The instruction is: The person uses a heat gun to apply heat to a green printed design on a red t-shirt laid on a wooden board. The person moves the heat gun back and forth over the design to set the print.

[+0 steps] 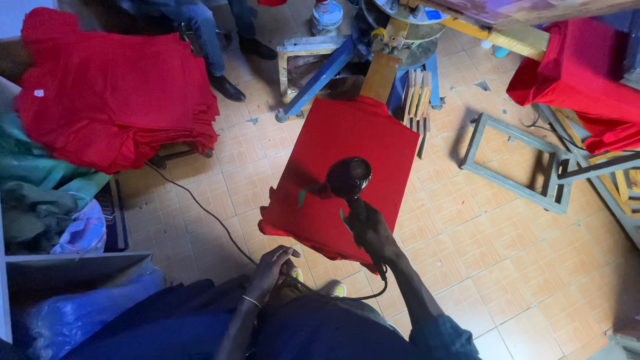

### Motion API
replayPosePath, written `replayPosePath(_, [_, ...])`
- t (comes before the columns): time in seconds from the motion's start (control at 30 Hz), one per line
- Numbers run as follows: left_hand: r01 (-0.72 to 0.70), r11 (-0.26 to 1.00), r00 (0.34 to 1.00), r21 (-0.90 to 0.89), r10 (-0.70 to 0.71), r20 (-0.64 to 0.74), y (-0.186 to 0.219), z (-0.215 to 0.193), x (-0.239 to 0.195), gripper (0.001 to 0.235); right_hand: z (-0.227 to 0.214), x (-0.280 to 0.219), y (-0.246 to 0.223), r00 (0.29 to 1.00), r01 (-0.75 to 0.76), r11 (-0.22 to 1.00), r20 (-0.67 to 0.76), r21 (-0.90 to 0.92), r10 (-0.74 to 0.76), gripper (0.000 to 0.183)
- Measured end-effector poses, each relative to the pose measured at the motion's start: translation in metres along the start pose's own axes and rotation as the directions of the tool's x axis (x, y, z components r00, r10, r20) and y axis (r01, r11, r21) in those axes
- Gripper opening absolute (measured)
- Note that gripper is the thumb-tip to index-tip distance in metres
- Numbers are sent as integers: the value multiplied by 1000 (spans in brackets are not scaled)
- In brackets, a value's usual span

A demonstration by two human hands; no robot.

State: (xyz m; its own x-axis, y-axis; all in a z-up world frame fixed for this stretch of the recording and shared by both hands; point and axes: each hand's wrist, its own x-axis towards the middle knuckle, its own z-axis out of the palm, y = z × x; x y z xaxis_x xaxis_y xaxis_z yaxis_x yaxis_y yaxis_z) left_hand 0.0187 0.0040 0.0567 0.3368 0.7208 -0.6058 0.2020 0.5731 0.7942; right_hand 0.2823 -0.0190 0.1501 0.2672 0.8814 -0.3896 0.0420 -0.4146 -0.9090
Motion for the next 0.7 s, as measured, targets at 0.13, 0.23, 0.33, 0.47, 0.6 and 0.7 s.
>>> replayPosePath(0.13, [-58, 997, 998, -55, 58, 0, -20, -1, 12, 27, 23, 9, -6, 996, -61, 997, 64, -49, 64, 17])
replayPosePath(0.23, [-86, 983, 996, -161, 88, 7, -38, -4, 23, 26, 35, -1, -17, 978, -15, 1000, 209, -18, 19, 16])
replayPosePath(0.33, [-76, 981, 997, -179, 76, -5, -31, -4, 20, 26, 39, 1, -27, 942, 37, 999, 333, -29, -25, 25])
replayPosePath(0.47, [-185, 953, 982, -239, 190, -3, -56, -13, 36, 23, 36, 50, 38, 966, 222, 967, 109, 128, -236, 13])
replayPosePath(0.6, [-173, 946, 984, -273, 180, 2, -58, -15, 32, 24, 7, 65, 49, 918, 368, 918, -100, -148, -384, 21])
replayPosePath(0.7, [-107, 970, 994, -219, 112, 14, -37, -9, 17, 27, -13, 64, 50, 934, 253, 918, -170, -307, -314, 29])
